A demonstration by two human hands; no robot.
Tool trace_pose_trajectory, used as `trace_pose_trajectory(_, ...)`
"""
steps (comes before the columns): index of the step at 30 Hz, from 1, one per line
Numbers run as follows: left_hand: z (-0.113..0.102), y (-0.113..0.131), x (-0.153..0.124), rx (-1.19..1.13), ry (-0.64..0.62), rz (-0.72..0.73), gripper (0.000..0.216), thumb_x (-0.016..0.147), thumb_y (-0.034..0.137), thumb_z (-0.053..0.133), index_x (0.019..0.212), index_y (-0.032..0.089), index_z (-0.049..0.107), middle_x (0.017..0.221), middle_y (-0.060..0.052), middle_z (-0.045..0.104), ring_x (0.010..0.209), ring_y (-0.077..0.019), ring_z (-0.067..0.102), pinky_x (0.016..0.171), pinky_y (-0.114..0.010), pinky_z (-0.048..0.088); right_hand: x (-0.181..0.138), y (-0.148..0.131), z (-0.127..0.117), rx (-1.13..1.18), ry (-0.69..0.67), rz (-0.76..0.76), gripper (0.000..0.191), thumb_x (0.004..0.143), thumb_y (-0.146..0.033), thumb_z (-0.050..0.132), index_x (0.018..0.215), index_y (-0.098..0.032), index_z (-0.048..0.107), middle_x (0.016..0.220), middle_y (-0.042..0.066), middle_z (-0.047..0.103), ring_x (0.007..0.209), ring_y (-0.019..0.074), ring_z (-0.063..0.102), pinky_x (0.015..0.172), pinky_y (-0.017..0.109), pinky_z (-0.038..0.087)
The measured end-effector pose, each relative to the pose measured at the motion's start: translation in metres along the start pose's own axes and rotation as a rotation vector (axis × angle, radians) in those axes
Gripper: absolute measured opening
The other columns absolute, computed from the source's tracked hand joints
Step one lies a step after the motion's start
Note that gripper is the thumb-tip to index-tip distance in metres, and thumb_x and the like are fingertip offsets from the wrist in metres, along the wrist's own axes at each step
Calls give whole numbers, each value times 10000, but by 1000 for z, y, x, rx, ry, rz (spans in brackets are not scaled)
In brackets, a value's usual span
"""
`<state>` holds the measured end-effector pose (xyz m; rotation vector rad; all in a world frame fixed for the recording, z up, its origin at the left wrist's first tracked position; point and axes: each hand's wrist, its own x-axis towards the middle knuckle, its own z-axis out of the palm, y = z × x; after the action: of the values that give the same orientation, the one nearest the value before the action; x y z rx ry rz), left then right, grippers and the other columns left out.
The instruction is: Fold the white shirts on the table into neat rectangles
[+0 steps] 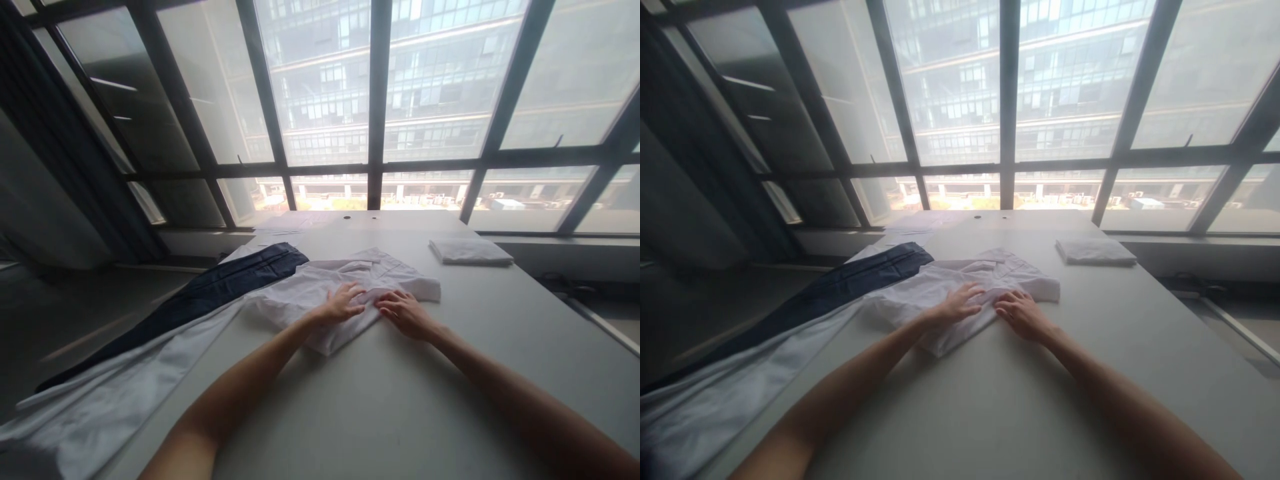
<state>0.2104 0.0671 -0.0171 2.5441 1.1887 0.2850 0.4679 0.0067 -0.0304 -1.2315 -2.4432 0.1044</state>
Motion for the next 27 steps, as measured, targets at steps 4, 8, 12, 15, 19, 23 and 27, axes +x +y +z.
trace_pose_trajectory(4, -36, -14, -2, -134, 42, 198, 444, 1001, 472, 500, 1377, 267, 619, 1504, -55, 550, 1390, -234, 502, 1178, -360, 380, -2, 33, 0, -111, 17, 231, 503, 1081, -414, 267, 1148, -266, 743, 1343, 87, 671, 1301, 270, 533, 1151, 566, 304)
trace_pose_trajectory(8, -51, -51, -3, -111, 206, 87, 398, 982, 406, 508, 1286, 212, 676, 1353, -67, 670, 1261, -240, 608, 1118, -348, 448, -5, 62, 2, -178, 48, 529, 441, 1059, -386, 315, 1301, -256, 659, 1531, 118, 512, 1438, 331, 397, 1136, 653, 256)
trace_pose_trajectory(12, -28, -81, -3, 56, 187, -1, 419, 974, 350, 510, 1328, 191, 667, 1438, -108, 606, 1370, -259, 521, 1188, -409, 370, -6, 72, -2, -170, 277, 643, 425, 1012, -350, 374, 1258, -179, 676, 1361, 172, 617, 1252, 311, 549, 1060, 474, 417)
trace_pose_trajectory(15, -8, -87, -2, 162, 131, -46, 481, 992, 387, 499, 1438, 234, 593, 1571, -110, 463, 1493, -308, 350, 1230, -532, 256, -6, 65, -5, -94, 345, 512, 411, 1005, -352, 368, 1116, -188, 728, 1129, 141, 699, 1100, 279, 609, 995, 399, 459)
trace_pose_trajectory(19, 1, -79, -2, 217, 99, -111, 529, 1040, 460, 394, 1531, 281, 480, 1637, -92, 357, 1532, -332, 253, 1223, -620, 180, -4, 52, -3, 1, 96, 295, 420, 1011, -476, 405, 1166, -242, 718, 1270, 99, 681, 1191, 264, 587, 1082, 450, 392)
trace_pose_trajectory(23, 2, -57, -4, 287, 68, -273, 542, 1051, 487, 361, 1561, 310, 414, 1655, -89, 319, 1529, -362, 247, 1189, -653, 217, -3, 53, 4, -60, -21, 304, 490, 1001, -514, 438, 1392, -258, 584, 1552, 114, 485, 1440, 329, 380, 1155, 673, 203)
trace_pose_trajectory(27, 8, -24, -8, 441, 166, -379, 502, 1025, 406, 446, 1466, 186, 541, 1563, -188, 450, 1458, -436, 364, 1159, -655, 267, -3, 69, 10, -175, 192, 484, 448, 972, -314, 483, 1387, -181, 584, 1499, 179, 527, 1409, 349, 419, 1148, 668, 242)
